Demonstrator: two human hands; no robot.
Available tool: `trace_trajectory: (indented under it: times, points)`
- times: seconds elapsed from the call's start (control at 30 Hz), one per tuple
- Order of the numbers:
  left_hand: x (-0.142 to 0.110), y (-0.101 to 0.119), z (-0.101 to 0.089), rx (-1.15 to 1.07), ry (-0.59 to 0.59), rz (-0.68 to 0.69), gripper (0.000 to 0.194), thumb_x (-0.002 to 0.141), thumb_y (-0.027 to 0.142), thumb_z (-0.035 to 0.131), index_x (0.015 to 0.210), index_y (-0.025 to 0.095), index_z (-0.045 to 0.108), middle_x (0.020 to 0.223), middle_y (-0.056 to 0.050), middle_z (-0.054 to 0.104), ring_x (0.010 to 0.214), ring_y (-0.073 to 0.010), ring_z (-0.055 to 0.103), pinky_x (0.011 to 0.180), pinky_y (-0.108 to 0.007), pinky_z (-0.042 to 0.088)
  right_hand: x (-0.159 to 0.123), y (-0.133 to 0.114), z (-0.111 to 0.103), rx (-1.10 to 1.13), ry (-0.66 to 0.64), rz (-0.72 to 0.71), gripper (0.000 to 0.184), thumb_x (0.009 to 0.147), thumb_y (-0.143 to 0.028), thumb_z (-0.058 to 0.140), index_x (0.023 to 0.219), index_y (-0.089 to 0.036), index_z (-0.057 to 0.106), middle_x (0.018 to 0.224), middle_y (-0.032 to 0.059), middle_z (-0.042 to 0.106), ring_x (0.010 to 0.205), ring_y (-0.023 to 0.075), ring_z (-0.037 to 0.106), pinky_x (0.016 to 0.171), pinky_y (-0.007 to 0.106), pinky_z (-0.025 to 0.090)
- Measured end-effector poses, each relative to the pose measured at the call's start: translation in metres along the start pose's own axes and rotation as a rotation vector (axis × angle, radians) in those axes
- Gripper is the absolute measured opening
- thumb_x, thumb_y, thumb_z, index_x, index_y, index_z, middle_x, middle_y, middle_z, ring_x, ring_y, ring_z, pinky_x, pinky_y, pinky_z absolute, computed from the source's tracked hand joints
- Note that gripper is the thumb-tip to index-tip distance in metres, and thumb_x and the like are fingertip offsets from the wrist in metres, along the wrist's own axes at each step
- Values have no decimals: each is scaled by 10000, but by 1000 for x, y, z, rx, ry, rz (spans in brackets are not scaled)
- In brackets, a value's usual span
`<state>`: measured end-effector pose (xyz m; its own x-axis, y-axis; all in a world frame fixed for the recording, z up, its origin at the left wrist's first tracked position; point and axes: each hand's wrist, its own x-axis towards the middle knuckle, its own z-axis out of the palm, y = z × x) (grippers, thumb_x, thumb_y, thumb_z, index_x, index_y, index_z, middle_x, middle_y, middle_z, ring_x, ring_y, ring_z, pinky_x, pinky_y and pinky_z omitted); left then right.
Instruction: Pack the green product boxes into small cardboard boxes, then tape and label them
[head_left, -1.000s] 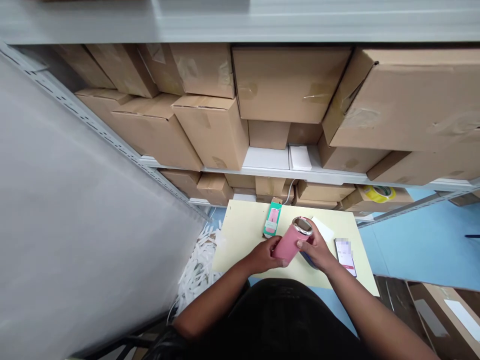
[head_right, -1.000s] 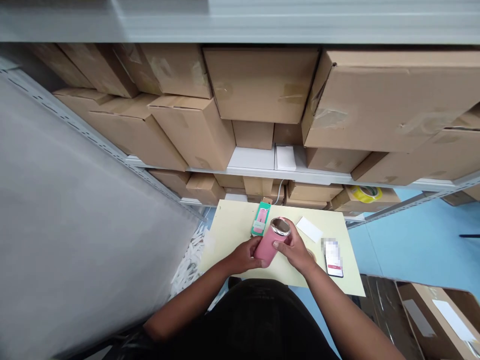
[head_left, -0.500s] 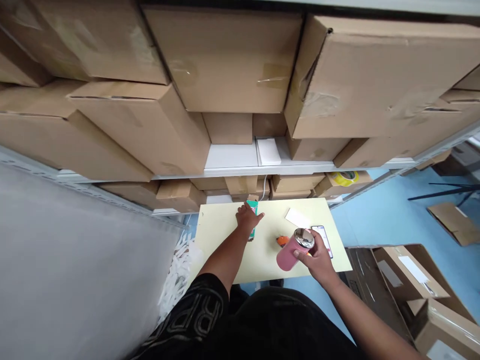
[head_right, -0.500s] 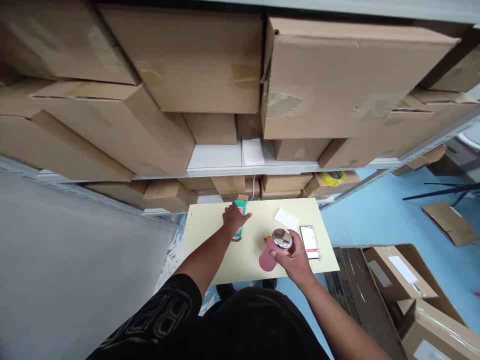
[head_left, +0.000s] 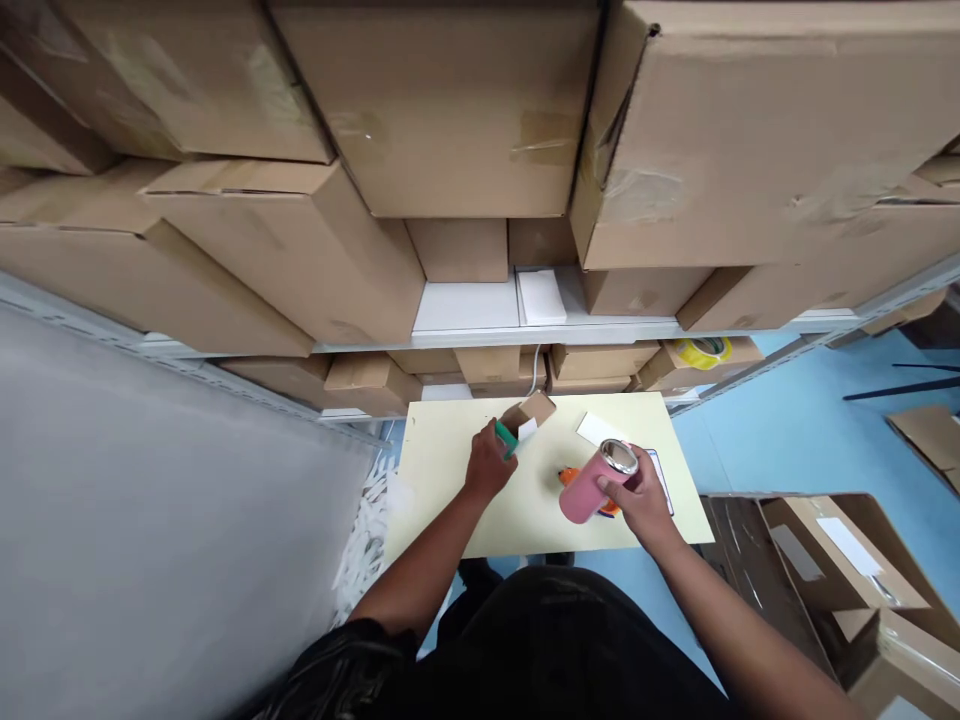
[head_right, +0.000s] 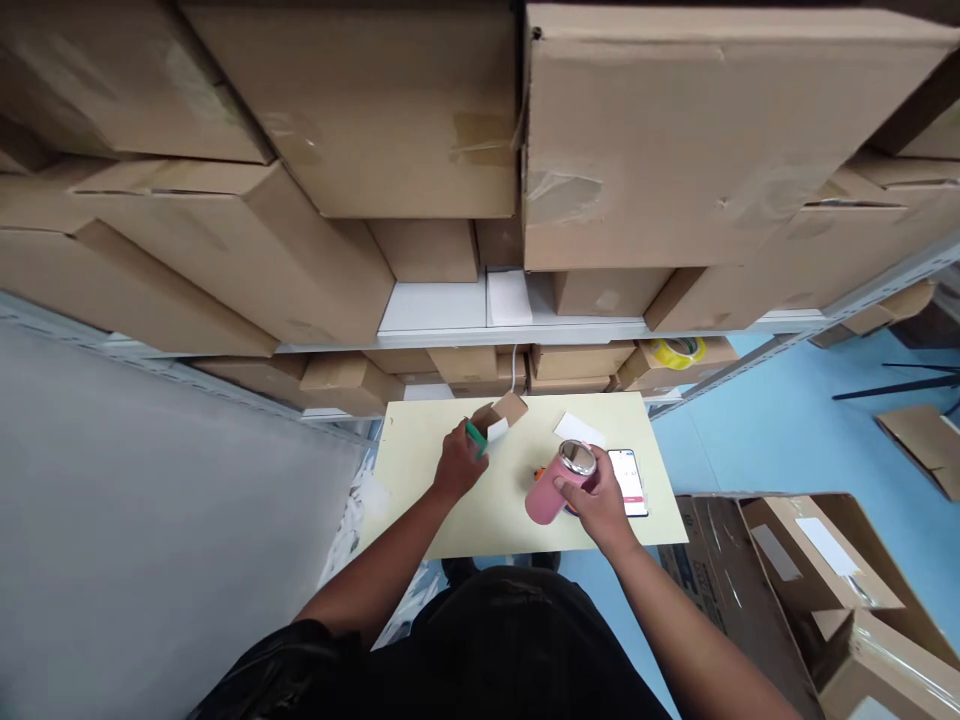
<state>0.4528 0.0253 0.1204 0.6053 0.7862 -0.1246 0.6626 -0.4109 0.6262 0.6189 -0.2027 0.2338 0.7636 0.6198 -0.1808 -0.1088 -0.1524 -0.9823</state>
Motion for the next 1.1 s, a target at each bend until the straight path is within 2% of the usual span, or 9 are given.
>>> trace_trajectory:
  times: [0.1, 0.2, 0.33, 0.47, 0.57, 0.67, 0.8, 0.93, 1.1]
  points:
    - [-34, -14, 5, -124, 83, -33, 891, 765, 268, 707, 1550, 107, 316, 1484, -233, 484, 1412, -394, 432, 1161, -519, 381, 10, -14, 22, 34, -49, -15, 673, 695, -447, 894, 1243, -266, 549, 1145, 68, 679, 1028, 286, 643, 922, 444, 544]
    - [-56, -26, 10, -213, 168, -60, 885, 738, 305, 784, 1503, 141, 371, 1435, -218, 511, 1388, -385, 468, 1161, -513, 400, 15, -22, 49, 46, -134, -33, 660, 717, -427, 881, 1258, -277, 535, 1154, 60, 680, 1025, 271, 640, 916, 426, 537]
    - [-74, -30, 8, -290, 190, -75, 941, 710, 354, 849, 1505, 168, 382, 1436, -206, 504, 1393, -388, 468, 1159, -524, 401, 16, -11, 79, -11, -252, -67, 665, 724, -401, 880, 1273, -278, 525, 1171, 50, 670, 1025, 257, 649, 919, 413, 537]
    - [-91, -29, -6, -447, 168, -78, 973, 731, 406, 845, 1544, 184, 358, 1440, -201, 495, 1328, -380, 526, 1109, -532, 437, 16, 9, 88, -139, -261, -50, 732, 703, -402, 888, 1317, -258, 517, 1217, 73, 672, 1049, 271, 659, 947, 435, 536]
    - [-95, -27, -22, -526, 144, 56, 886, 806, 390, 785, 1550, 200, 345, 1472, -191, 476, 1343, -347, 515, 1099, -504, 450, 17, 18, 88, -175, -256, -39, 742, 701, -420, 880, 1326, -250, 517, 1196, 74, 694, 1045, 279, 672, 941, 441, 547]
    - [-83, -20, -35, -470, 121, 175, 812, 880, 365, 701, 1566, 222, 291, 1502, -171, 466, 1292, -299, 557, 1041, -461, 500, 18, 22, 88, -190, -268, -48, 722, 717, -430, 865, 1322, -251, 514, 1192, 70, 704, 1042, 273, 683, 922, 422, 560]
    - [-52, -10, -38, -316, 23, 36, 721, 920, 394, 646, 1552, 259, 325, 1357, -117, 608, 1046, -247, 676, 919, -419, 559, 20, 30, 90, -187, -273, -72, 679, 741, -441, 841, 1303, -246, 514, 1170, 66, 716, 1031, 263, 693, 906, 405, 570]
    - [-16, -10, -31, -151, 29, -108, 664, 923, 447, 625, 1493, 167, 431, 1354, -186, 615, 1267, -330, 604, 1022, -450, 510, 20, 39, 84, -193, -265, -74, 668, 744, -445, 841, 1292, -253, 511, 1144, 60, 714, 996, 258, 698, 891, 407, 579]
    - [44, -9, -25, -111, 6, -141, 768, 886, 531, 659, 1506, 145, 419, 1480, -214, 549, 1400, -340, 508, 1113, -422, 430, 20, 44, 62, -188, -200, -66, 682, 746, -449, 840, 1303, -248, 501, 1175, 72, 705, 1034, 264, 696, 932, 428, 574]
